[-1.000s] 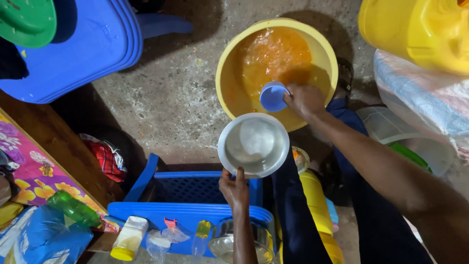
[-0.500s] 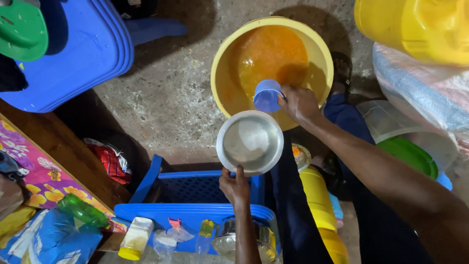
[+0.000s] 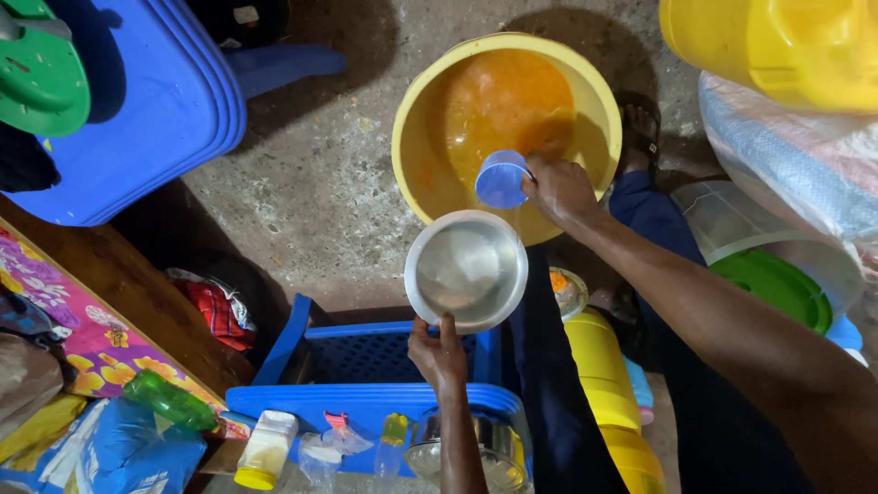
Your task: The recorder prepares a mixture of water and flour in a large bowl.
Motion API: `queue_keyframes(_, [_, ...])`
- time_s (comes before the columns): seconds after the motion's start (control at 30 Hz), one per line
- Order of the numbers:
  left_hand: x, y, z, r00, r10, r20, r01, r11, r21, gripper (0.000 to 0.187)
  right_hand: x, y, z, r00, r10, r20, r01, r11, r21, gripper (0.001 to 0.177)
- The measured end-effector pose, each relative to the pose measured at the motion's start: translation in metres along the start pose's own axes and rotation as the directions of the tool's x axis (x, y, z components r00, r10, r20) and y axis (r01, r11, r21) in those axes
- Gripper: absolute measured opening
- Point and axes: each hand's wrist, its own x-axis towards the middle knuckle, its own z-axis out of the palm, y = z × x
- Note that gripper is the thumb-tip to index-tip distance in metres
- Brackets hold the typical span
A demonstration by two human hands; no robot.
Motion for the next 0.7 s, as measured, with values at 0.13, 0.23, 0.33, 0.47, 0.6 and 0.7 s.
queue_keyframes(0.13, [-0.001, 0.016, -0.002, 0.998, -0.065, 0.008, 0.065, 0.997, 0.041, 0.028, 0.001, 0.007, 0.006, 0.999, -0.021, -0.030, 0.021, 1.000, -0.007, 0.024])
queue_keyframes(0.23, [-0.001, 0.017, -0.004, 0.996, -0.086, 0.020, 0.084, 0.994, 0.066, 0.028, 0.001, 0.008, 0.006, 0.999, -0.041, -0.030, 0.040, 0.999, -0.031, 0.026])
queue_keyframes(0.33, [0.000, 0.010, -0.003, 0.993, -0.114, 0.038, 0.112, 0.992, 0.054, 0.028, 0.001, 0.006, 0.003, 1.000, -0.011, 0.023, 0.012, 0.999, -0.044, 0.025])
queue_keyframes(0.47, [0.000, 0.009, -0.004, 0.996, -0.086, 0.018, 0.084, 0.992, 0.089, 0.028, 0.001, 0.002, 0.002, 0.999, -0.033, 0.002, 0.033, 0.999, -0.041, 0.026])
queue_keyframes(0.6, [0.000, 0.020, -0.006, 0.990, -0.139, 0.028, 0.135, 0.985, 0.105, 0.028, 0.002, 0.007, 0.010, 0.996, -0.083, -0.044, 0.081, 0.996, -0.048, 0.028])
queue_keyframes(0.7, [0.000, 0.011, -0.007, 0.994, -0.103, 0.033, 0.096, 0.980, 0.174, 0.028, 0.003, 0.001, 0.003, 0.999, -0.037, 0.016, 0.038, 0.997, -0.072, 0.029])
